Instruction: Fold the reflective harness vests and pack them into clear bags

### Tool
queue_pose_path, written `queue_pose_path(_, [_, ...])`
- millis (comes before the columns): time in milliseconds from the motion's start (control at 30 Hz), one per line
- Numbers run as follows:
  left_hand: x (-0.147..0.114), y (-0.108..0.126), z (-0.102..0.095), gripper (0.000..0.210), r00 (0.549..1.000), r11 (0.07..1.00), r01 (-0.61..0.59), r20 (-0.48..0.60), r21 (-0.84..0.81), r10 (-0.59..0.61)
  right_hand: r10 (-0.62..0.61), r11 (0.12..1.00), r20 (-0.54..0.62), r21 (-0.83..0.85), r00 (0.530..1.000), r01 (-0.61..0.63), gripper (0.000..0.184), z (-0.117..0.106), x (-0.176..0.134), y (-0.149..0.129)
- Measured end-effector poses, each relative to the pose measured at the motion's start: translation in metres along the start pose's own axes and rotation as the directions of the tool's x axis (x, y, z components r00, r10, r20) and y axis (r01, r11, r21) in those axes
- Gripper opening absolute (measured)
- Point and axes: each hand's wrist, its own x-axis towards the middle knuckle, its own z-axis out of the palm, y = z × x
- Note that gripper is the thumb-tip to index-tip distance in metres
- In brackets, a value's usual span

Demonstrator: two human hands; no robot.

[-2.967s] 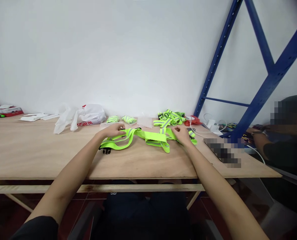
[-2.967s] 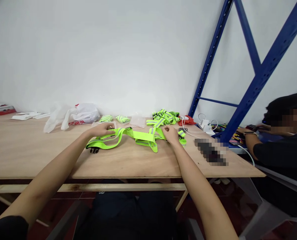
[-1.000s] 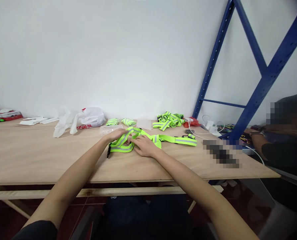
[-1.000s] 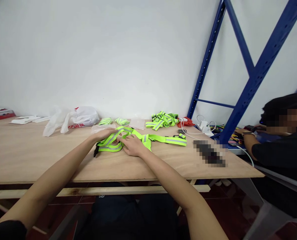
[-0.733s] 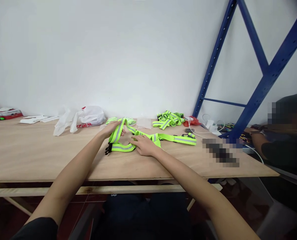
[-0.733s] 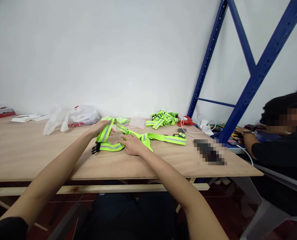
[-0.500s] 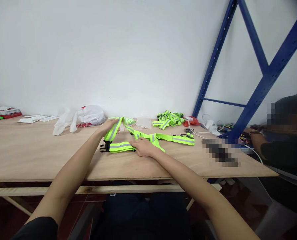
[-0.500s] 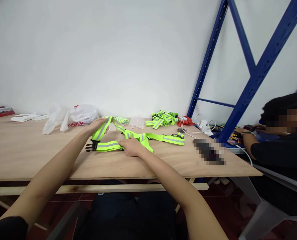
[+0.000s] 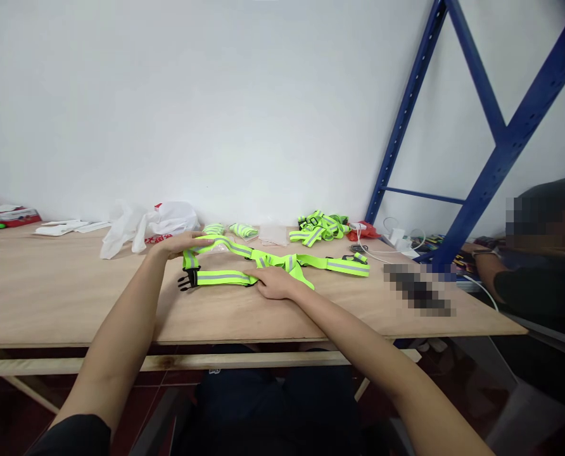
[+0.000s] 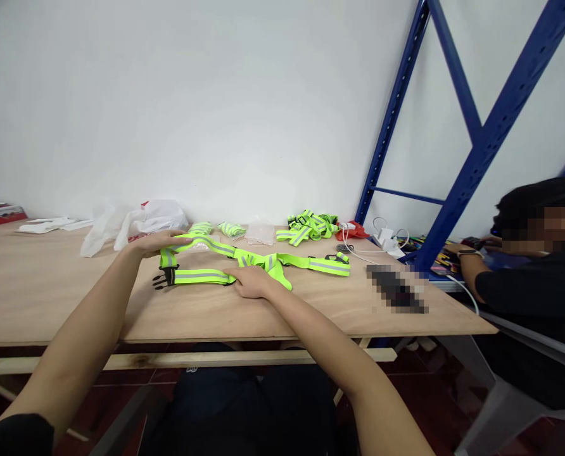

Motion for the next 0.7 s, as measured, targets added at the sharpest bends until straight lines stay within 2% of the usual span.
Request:
queue_pose_path(133, [0.003, -0.008, -0.004, 0.062, 0.999, 0.985, 0.015, 0.032, 0.172, -0.020, 0.004, 1.000, -0.012, 0.016, 1.000, -0.003, 0.061, 0.001, 0.000, 0.003])
queue_pose_path(267, [0.012, -0.014, 0.001, 0.046, 1.000, 0.958, 0.013, 0.006, 0.288, -0.016, -0.012, 0.999, -0.035, 0.031, 0.999, 0.013, 0.059, 0.001, 0.000, 0.005])
queue_pose_path(333, [0.017, -0.017, 0.005, 0.038, 0.999, 0.918, 0.024, -0.034, 0.395, -0.011, -0.029, 0.999, -0.064, 0.042, 0.998, 0.032, 0.055, 0.001, -0.001, 0.006])
queue_pose_path(433, [0.024, -0.017, 0.011, 0.030, 0.990, 0.838, 0.013, -0.123, 0.546, 0.065, -0.045, 0.997, -0.139, 0.057, 0.989, 0.053, 0.045, 0.002, -0.001, 0.009])
queue_pose_path(533, [0.026, -0.009, 0.019, 0.031, 0.968, 0.807, -0.068, -0.158, 0.586, 0.196, -0.050, 0.995, -0.222, 0.074, 0.974, 0.068, 0.039, 0.003, -0.002, 0.011])
queue_pose_path(600, [0.023, 0.004, 0.031, 0.033, 0.910, 0.786, -0.209, -0.179, 0.583, 0.375, -0.050, 0.993, -0.279, 0.089, 0.959, 0.078, 0.036, 0.002, -0.001, 0.013])
queue_pose_path(700, [0.013, 0.028, 0.060, 0.031, 0.753, 0.701, -0.489, -0.156, 0.519, 0.640, -0.035, 0.990, -0.369, 0.112, 0.929, 0.082, 0.032, 0.000, 0.000, 0.018])
